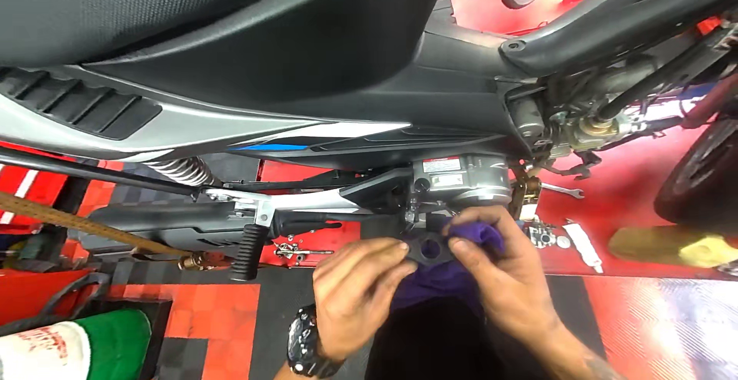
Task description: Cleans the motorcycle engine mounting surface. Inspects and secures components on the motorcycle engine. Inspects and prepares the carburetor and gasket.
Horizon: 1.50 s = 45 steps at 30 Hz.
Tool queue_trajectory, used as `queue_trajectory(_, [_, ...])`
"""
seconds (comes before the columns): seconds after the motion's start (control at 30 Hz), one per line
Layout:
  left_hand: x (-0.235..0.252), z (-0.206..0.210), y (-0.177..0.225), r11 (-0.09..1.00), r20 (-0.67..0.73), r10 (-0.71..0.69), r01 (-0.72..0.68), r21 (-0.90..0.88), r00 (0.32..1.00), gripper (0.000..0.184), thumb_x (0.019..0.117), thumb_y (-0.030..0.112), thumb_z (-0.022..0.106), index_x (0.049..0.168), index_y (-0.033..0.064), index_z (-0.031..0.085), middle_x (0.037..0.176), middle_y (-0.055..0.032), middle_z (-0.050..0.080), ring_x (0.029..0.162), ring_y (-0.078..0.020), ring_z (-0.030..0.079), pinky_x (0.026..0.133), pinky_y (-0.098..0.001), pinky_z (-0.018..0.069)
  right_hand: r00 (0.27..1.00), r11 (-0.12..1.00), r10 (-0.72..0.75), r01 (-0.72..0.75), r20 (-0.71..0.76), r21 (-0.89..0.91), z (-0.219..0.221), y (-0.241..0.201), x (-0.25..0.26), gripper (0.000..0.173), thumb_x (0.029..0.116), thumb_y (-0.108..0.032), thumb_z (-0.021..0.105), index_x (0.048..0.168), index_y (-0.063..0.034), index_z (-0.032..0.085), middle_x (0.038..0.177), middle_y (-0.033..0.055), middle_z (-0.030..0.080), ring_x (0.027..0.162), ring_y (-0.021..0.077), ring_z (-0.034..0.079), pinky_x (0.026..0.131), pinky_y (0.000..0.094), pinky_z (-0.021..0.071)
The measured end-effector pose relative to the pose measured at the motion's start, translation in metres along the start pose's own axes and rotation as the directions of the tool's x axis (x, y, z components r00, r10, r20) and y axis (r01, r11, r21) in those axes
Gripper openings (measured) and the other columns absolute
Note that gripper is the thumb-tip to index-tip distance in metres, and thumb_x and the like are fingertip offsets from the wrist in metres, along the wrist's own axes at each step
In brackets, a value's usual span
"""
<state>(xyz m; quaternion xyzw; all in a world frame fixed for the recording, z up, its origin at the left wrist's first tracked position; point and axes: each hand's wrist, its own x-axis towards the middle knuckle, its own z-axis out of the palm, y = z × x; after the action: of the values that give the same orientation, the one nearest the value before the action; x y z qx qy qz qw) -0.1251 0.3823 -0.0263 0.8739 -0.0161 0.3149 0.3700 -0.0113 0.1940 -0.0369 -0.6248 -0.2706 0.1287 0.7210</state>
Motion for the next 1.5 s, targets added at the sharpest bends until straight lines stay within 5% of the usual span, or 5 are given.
queue_trajectory(0.13, [0.001,0.002,0.010,0.868,0.159,-0.365,0.397,-0.298,0.917,0.028,0.0984,0.030,0.069,0.118,0.0101,0.071,0.092,-0.0009,0.076,0.080,-0.0148,0.074,0.074,-0.0330,0.0648,0.996,0.995,-0.079,0.082,0.046,-0.060,-0.005,0.003,0.004,0.019,0.0970,-0.011,0.066,0.116,-0.0123,0.065,0.104,0.0006,0.068,0.090,0.0121,0.067,0.076,0.0272,0.0610])
queue_trajectory(0.37, [0.001,0.014,0.014,0.722,0.184,-0.548,0.573,-0.388,0.816,0.015,0.1011,0.016,0.062,0.098,0.0059,0.072,0.076,-0.0080,0.073,0.067,-0.0190,0.070,0.065,-0.0314,0.0613,0.993,0.979,-0.115,0.107,-0.036,-0.174,-0.012,0.013,0.012,0.015,0.0983,-0.012,0.065,0.113,-0.0089,0.070,0.108,0.0020,0.068,0.095,0.0133,0.067,0.081,0.0302,0.0608])
queue_trajectory(0.5, [-0.002,0.027,0.013,0.709,0.062,-0.609,0.578,-0.404,0.791,0.013,0.1002,0.015,0.063,0.096,0.0061,0.071,0.073,-0.0078,0.071,0.062,-0.0194,0.069,0.060,-0.0323,0.0612,0.981,0.969,-0.027,-0.021,-0.192,-0.244,-0.020,0.015,0.011,0.019,0.1015,-0.015,0.060,0.115,-0.0105,0.073,0.114,0.0027,0.068,0.101,0.0152,0.066,0.084,0.0318,0.0595])
queue_trajectory(0.83, [-0.006,0.046,0.010,0.821,-0.027,-0.544,0.525,-0.225,0.839,0.007,0.0971,0.015,0.063,0.094,0.0119,0.069,0.069,0.0025,0.066,0.055,-0.0101,0.063,0.050,-0.0260,0.0563,0.968,0.829,-0.251,0.212,-0.006,-0.517,0.019,0.018,0.026,0.010,0.0930,-0.017,0.073,0.099,-0.0089,0.075,0.095,0.0012,0.066,0.084,0.0101,0.064,0.071,0.0274,0.0570])
queue_trajectory(1.5, [-0.011,0.055,0.012,0.846,-0.119,-0.518,0.487,-0.218,0.847,0.006,0.0974,0.013,0.061,0.093,0.0113,0.066,0.071,0.0034,0.064,0.055,-0.0077,0.060,0.049,-0.0233,0.0535,0.981,0.832,-0.190,0.147,-0.025,-0.534,0.031,0.016,0.017,0.011,0.0962,-0.016,0.066,0.101,-0.0080,0.071,0.092,0.0017,0.065,0.082,0.0120,0.064,0.069,0.0305,0.0576])
